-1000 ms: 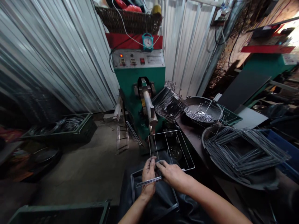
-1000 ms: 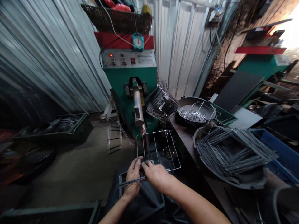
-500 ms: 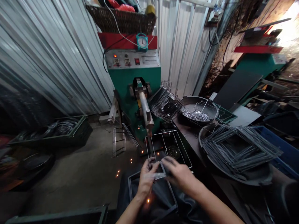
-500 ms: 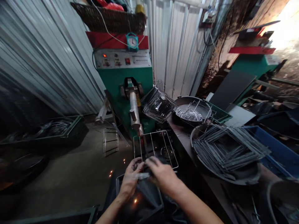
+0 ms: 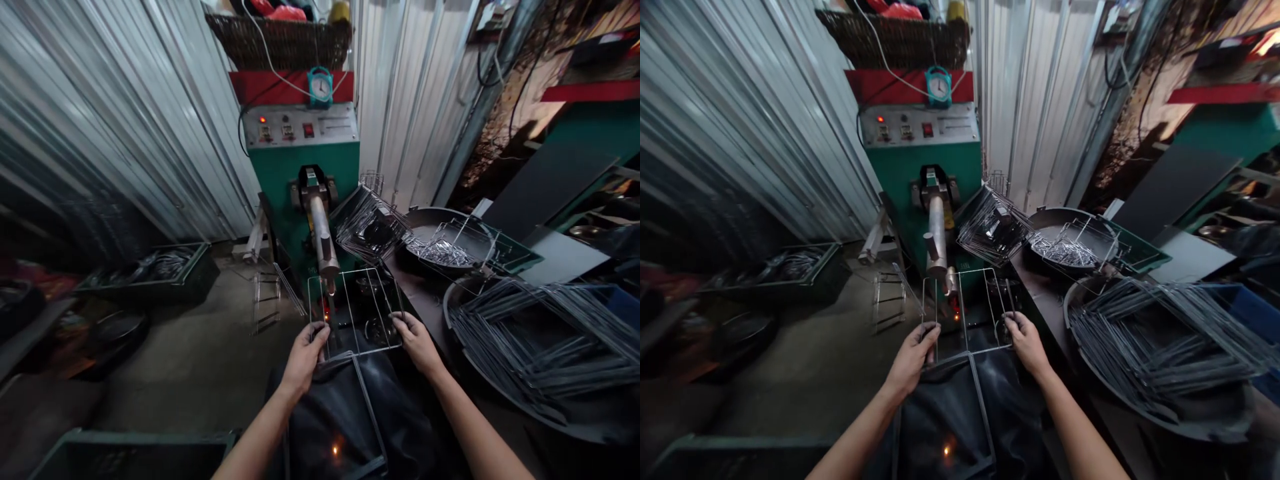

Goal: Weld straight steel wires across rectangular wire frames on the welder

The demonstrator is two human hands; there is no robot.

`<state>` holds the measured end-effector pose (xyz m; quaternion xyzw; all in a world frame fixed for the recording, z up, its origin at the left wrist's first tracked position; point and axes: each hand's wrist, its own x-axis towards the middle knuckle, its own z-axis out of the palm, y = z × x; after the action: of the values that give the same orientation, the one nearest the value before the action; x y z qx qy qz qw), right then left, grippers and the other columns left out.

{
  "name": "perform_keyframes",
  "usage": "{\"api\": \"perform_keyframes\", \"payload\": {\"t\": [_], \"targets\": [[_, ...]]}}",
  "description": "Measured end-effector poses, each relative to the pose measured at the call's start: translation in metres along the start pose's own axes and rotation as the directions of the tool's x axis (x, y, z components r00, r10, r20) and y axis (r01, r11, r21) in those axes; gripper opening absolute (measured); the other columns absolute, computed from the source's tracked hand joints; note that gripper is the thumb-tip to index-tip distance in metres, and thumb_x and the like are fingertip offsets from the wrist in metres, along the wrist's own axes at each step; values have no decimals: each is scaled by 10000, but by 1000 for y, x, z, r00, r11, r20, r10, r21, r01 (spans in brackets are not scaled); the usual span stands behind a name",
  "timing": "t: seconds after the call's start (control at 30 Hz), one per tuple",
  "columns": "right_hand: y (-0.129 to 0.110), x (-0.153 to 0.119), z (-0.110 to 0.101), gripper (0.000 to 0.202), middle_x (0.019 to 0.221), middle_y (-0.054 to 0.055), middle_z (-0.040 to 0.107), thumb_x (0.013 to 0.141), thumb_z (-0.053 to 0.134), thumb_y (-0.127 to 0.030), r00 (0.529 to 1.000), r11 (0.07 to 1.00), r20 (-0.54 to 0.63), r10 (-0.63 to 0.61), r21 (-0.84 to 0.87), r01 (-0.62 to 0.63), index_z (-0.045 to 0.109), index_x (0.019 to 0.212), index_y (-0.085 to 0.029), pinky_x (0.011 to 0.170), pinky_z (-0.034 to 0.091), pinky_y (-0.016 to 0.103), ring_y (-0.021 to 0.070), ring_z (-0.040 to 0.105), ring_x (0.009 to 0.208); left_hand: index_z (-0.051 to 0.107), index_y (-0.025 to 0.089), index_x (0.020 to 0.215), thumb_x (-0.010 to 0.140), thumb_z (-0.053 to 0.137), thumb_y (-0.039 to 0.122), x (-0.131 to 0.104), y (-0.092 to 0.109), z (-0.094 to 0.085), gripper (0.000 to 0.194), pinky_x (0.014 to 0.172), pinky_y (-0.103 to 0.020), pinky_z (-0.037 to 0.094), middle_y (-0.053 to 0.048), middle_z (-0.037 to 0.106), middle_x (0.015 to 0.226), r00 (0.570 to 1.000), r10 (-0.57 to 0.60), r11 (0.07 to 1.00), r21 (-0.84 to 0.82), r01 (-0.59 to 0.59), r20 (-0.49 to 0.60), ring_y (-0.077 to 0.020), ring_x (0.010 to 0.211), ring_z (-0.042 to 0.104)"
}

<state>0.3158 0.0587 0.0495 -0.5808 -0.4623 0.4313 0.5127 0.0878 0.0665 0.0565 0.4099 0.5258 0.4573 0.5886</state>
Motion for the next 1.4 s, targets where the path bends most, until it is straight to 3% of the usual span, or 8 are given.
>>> {"api": "perform_keyframes", "payload": {"t": [0.1, 0.3, 0.5, 0.63, 0.83, 1.03, 1.4], "targets": [[-2, 32, 12, 301, 656, -7, 542, 716, 539, -419, 995, 997, -69, -69, 19, 71, 584, 845, -151, 560, 370, 220, 115, 476, 603, 515, 151, 876, 608, 636, 430, 27, 15, -2, 406, 306, -158, 246, 93, 401, 486, 1000, 30, 998, -49, -30, -10, -25, 319, 309], [-9, 81, 25, 324, 629, -2, 542, 667, 547, -431, 995, 994, -65, -77, 78, 82, 573, 816, -145, 500, 347, 215, 115, 465, 559, 528, 143, 818, 581, 648, 434, 70, 38, -3, 394, 276, -161, 188, 95, 393, 436, 998, 65, 997, -32, -66, -20, -28, 290, 278], [-22, 109, 27, 316, 526, -43, 491, 606, 578, -414, 999, 991, -40, -21, 130, 26, 553, 777, -150, 424, 296, 204, 87, 405, 442, 541, 143, 788, 604, 621, 441, 97, 41, 0, 359, 277, -157, 181, 92, 379, 377, 997, 71, 997, 2, -71, 5, -33, 278, 277], [-24, 119, 26, 316, 470, -77, 424, 608, 574, -412, 999, 992, -30, 15, 125, -11, 536, 788, -155, 363, 218, 194, 60, 312, 359, 518, 151, 767, 611, 615, 380, 106, 39, 3, 293, 274, -153, 173, 95, 373, 354, 998, 69, 998, 6, -68, -5, -41, 275, 284], [-26, 126, 24, 294, 500, -62, 453, 597, 575, -386, 999, 994, -35, 9, 111, -5, 539, 762, -145, 378, 246, 190, 63, 356, 392, 499, 150, 769, 613, 590, 305, 112, 43, 7, 237, 282, -152, 178, 103, 367, 350, 996, 93, 996, -18, -93, -10, -42, 269, 294], [-20, 131, 22, 293, 458, -81, 402, 596, 553, -400, 999, 996, -49, -4, 89, 8, 537, 746, -149, 365, 224, 193, 56, 308, 360, 495, 153, 741, 593, 569, 252, 117, 42, 10, 192, 278, -155, 174, 104, 366, 349, 997, 72, 996, -53, -73, -4, -40, 262, 295], [-15, 143, 17, 332, 511, -32, 501, 614, 540, -416, 994, 998, -86, -69, -12, 68, 581, 773, -128, 445, 308, 212, 92, 408, 449, 481, 153, 694, 559, 613, 304, 133, 36, 12, 241, 284, -158, 169, 95, 377, 358, 996, 93, 993, -79, -93, 2, -32, 270, 284]]}}
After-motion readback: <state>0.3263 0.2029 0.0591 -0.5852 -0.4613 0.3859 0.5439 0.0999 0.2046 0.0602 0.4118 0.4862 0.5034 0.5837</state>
